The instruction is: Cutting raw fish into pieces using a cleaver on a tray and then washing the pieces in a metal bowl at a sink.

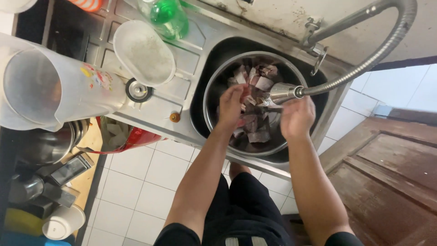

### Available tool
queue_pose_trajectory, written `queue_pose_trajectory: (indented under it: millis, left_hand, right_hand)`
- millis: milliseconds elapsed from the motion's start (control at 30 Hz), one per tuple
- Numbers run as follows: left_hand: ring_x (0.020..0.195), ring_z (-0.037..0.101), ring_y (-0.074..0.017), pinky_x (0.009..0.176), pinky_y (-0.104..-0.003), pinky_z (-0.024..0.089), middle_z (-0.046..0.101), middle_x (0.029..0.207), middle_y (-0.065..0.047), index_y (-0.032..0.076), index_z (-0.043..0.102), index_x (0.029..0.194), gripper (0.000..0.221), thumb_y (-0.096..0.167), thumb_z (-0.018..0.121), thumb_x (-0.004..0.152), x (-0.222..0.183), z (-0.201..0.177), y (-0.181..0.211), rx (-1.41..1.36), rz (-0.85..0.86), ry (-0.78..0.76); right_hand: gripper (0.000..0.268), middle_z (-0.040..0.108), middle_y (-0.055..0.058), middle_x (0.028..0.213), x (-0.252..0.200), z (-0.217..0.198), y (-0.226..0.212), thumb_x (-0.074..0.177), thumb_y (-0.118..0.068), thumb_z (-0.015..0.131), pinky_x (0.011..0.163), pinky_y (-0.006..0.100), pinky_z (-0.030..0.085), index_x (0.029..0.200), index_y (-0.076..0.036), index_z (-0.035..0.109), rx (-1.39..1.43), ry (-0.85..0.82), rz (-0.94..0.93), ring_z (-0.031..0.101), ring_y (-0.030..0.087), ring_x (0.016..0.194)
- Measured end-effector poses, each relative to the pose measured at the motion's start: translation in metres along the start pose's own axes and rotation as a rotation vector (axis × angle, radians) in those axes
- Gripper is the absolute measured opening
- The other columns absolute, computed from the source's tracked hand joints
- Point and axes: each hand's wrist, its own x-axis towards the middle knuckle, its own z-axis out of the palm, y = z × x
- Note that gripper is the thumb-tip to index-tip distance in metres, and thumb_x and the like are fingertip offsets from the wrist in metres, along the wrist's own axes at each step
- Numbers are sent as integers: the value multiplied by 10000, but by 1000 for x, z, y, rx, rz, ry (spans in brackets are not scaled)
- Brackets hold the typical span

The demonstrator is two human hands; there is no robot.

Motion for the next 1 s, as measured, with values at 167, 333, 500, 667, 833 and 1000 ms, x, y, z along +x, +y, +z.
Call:
queue_pose_trajectory:
  millis: [167, 333, 500, 667, 833, 1000]
  left_hand:
    - [987, 670, -294, 917, -357, 475, 718, 1018, -187, 8, 715, 1073, 275, 143, 478, 1031, 24, 35, -43, -38, -1, -132]
    - [1237, 536, -463, 1136, -474, 388, 592, 1190, -335, -115, 586, 1202, 271, -31, 445, 987, 48, 48, -136, 537, 612, -259]
    - [1299, 503, -419, 1173, -463, 362, 563, 1254, -287, -69, 553, 1291, 338, 41, 446, 990, 44, 48, -105, 443, 614, -239]
    - [1348, 552, -296, 1234, -426, 334, 665, 1284, -195, 58, 672, 1234, 505, 455, 374, 1142, 26, 66, -47, 36, 222, -256]
    - [1033, 614, -204, 1118, -376, 411, 690, 957, -24, 204, 707, 906, 618, 630, 277, 1028, 13, 69, 4, 176, 97, -393]
    - [1390, 435, -497, 1241, -524, 243, 508, 1409, -349, 61, 358, 1501, 669, 574, 320, 1073, -10, 74, -15, 137, -105, -185]
  right_hand:
    - [484, 411, -45, 578, 18, 48, 42, 1047, -469, 518, 306, 168, 315, 676, -159, 540, 796, -453, 820, 465, 101, 505]
    - [360, 720, 173, 853, 122, -10, 271, 958, -392, 717, 665, 411, 554, 933, -33, 715, -312, -220, 271, 684, 329, 825]
    - [218, 698, 125, 1115, 53, 13, 137, 1085, -227, 530, 1083, 358, 460, 1076, -90, 699, -368, -592, -185, 655, 257, 1145]
    - [363, 724, 226, 1190, 68, 13, 162, 925, -58, 840, 885, 421, 656, 1239, 76, 717, -739, -46, -1194, 740, 298, 1063]
    - [490, 714, 234, 1207, 88, 9, 183, 899, -188, 880, 949, 420, 620, 1267, 59, 672, -443, -1, -530, 726, 314, 1102]
    - [668, 701, 246, 1228, 57, 20, 149, 866, -356, 929, 1031, 419, 573, 1302, 39, 613, -54, 47, 345, 708, 336, 1153]
